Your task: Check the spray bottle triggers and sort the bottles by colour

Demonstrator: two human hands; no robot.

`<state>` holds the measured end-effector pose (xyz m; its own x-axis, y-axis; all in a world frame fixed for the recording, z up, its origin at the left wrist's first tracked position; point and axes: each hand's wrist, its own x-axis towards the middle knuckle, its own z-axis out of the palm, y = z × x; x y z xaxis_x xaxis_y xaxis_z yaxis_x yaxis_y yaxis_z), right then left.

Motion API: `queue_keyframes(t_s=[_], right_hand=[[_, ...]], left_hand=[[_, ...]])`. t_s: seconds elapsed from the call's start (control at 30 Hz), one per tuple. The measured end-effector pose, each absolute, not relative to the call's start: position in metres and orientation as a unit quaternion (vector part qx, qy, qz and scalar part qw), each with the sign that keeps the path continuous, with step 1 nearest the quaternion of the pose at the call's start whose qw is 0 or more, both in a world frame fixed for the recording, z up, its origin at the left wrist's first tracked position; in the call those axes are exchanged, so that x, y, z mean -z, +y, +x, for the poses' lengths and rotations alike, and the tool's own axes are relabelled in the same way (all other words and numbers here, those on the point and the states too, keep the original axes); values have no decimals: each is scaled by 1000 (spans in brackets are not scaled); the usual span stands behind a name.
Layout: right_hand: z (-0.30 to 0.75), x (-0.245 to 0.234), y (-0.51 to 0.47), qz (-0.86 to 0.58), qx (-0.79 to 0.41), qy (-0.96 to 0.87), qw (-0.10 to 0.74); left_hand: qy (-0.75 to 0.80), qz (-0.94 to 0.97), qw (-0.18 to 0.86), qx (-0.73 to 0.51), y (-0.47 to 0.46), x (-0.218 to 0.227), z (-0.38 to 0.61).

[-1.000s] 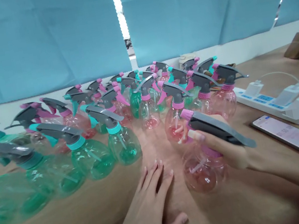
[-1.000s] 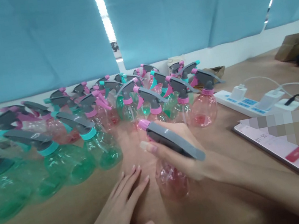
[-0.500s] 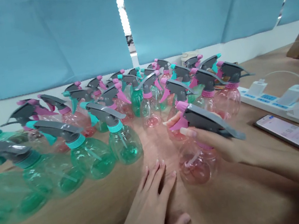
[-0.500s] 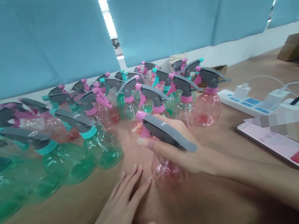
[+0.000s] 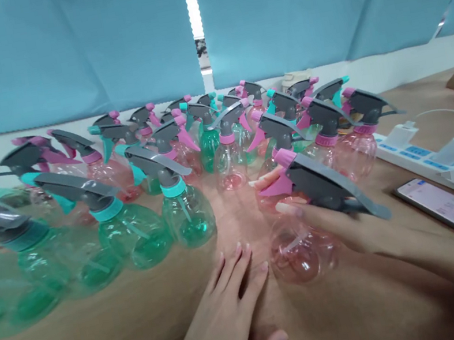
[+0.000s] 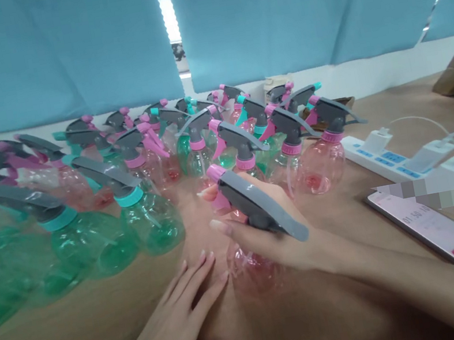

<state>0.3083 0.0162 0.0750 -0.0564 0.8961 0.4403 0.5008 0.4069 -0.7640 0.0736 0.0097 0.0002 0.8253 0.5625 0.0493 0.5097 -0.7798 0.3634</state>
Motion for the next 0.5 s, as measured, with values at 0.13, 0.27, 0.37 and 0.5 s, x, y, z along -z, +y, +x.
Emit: queue_keyframes(t_s=[0.13, 0.27, 0.37, 0.5], right_hand=[[310, -70, 20, -488, -198, -716, 458], [312, -64, 22, -488, -222, -726, 430], [311, -63, 23, -487, -225, -720, 440], [311, -65, 25, -468, -247, -712, 461]], left_hand=[[281, 940, 177, -85, 10, 1, 73], [269, 943, 171, -98, 13, 5, 73], [276, 940, 176, -99, 12, 4, 73], [277, 940, 176, -93, 11, 0, 74]])
